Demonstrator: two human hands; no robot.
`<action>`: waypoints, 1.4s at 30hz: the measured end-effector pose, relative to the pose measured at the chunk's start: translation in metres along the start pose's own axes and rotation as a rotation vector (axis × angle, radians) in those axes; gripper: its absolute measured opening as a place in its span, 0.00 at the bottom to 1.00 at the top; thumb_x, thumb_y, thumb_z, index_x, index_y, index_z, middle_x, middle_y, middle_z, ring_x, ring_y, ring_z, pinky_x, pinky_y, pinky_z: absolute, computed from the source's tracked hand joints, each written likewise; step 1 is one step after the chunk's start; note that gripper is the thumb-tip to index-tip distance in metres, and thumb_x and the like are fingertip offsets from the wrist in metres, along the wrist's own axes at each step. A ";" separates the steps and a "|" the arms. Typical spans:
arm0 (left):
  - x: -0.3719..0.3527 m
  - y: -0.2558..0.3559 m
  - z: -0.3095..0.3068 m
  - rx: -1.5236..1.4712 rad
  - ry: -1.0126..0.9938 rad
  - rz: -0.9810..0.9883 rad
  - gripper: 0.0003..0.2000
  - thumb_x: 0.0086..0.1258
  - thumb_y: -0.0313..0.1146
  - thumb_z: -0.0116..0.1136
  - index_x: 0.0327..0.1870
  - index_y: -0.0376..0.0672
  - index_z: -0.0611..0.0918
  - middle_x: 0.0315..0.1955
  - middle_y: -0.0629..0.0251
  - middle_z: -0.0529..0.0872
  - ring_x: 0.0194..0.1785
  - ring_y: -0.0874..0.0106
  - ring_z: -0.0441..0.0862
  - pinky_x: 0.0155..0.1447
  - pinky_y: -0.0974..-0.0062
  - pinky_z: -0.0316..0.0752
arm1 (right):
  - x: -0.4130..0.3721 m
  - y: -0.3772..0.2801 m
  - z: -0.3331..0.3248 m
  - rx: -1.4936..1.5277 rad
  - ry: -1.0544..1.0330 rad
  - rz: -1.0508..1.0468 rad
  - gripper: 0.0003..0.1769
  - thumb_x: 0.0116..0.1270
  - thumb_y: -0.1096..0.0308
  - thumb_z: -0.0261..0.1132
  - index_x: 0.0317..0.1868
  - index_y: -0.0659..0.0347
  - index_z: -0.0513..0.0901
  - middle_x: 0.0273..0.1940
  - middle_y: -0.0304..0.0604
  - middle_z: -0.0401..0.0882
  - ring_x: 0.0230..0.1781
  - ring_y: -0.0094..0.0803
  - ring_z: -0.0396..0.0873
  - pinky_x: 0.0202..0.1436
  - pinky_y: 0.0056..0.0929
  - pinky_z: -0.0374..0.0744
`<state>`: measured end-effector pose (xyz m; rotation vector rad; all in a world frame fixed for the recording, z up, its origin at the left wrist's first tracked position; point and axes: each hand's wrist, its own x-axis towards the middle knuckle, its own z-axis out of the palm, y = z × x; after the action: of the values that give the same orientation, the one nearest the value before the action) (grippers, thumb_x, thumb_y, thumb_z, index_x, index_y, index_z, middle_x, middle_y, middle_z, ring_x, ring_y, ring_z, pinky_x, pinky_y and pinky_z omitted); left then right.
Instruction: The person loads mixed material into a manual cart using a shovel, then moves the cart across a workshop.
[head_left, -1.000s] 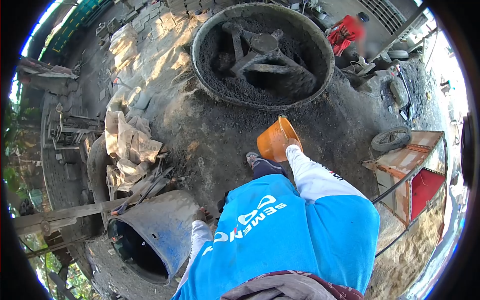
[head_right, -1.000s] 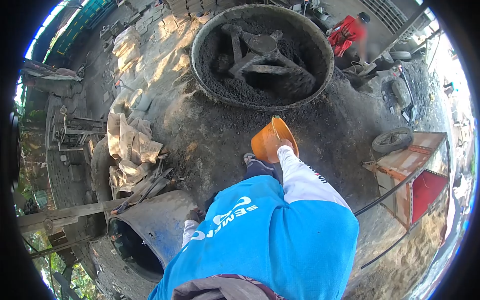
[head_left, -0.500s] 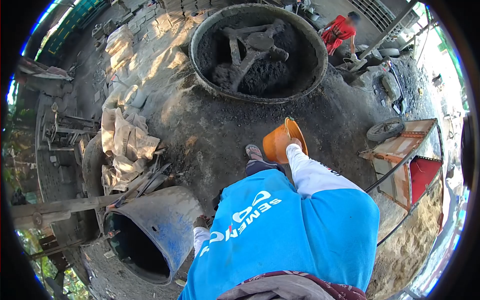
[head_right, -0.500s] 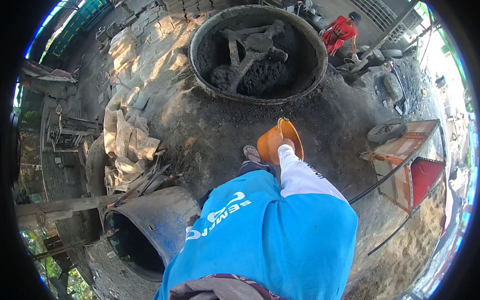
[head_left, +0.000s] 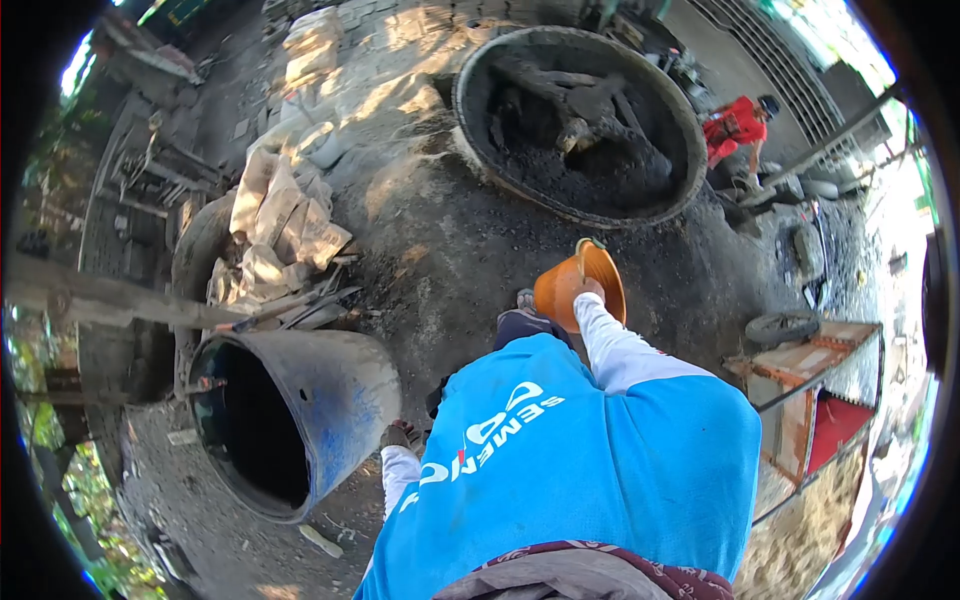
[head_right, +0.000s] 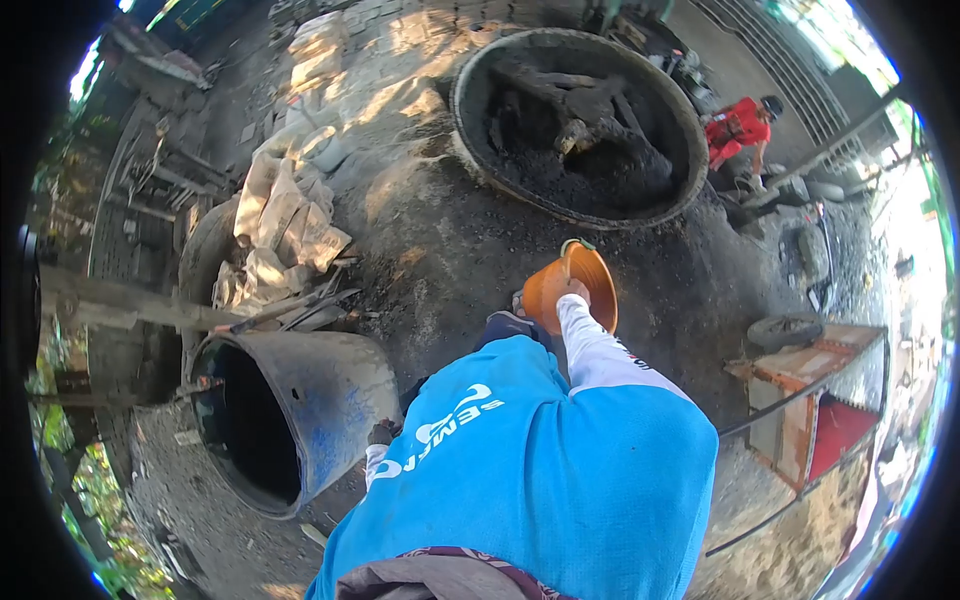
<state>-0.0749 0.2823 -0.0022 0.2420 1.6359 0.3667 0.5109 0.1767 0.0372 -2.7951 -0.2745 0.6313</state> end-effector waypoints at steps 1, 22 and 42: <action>-0.002 -0.010 -0.008 -0.033 0.018 -0.009 0.13 0.70 0.41 0.49 0.45 0.40 0.73 0.33 0.54 0.80 0.28 0.53 0.81 0.30 0.53 0.80 | 0.001 -0.019 0.011 -0.041 -0.032 -0.083 0.16 0.61 0.57 0.61 0.43 0.57 0.84 0.44 0.52 0.83 0.48 0.49 0.80 0.52 0.43 0.78; -0.124 -0.266 0.036 -1.208 0.490 -0.442 0.15 0.73 0.47 0.45 0.46 0.45 0.72 0.29 0.59 0.75 0.23 0.55 0.77 0.27 0.50 0.76 | -0.459 -0.645 0.084 0.202 -0.053 -2.343 0.09 0.58 0.68 0.56 0.39 0.56 0.79 0.38 0.41 0.79 0.43 0.42 0.78 0.45 0.40 0.74; -0.126 -0.221 0.238 -1.698 0.865 -0.177 0.11 0.67 0.40 0.55 0.37 0.42 0.80 0.26 0.58 0.83 0.24 0.62 0.81 0.25 0.60 0.75 | -0.584 -0.627 0.167 0.160 -0.061 -2.659 0.27 0.56 0.62 0.68 0.57 0.58 0.75 0.58 0.49 0.74 0.61 0.43 0.70 0.64 0.41 0.66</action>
<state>0.1878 0.0534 0.0144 -1.4878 1.5398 1.6948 -0.1600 0.6669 0.3061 -0.3281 -2.5165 -0.1300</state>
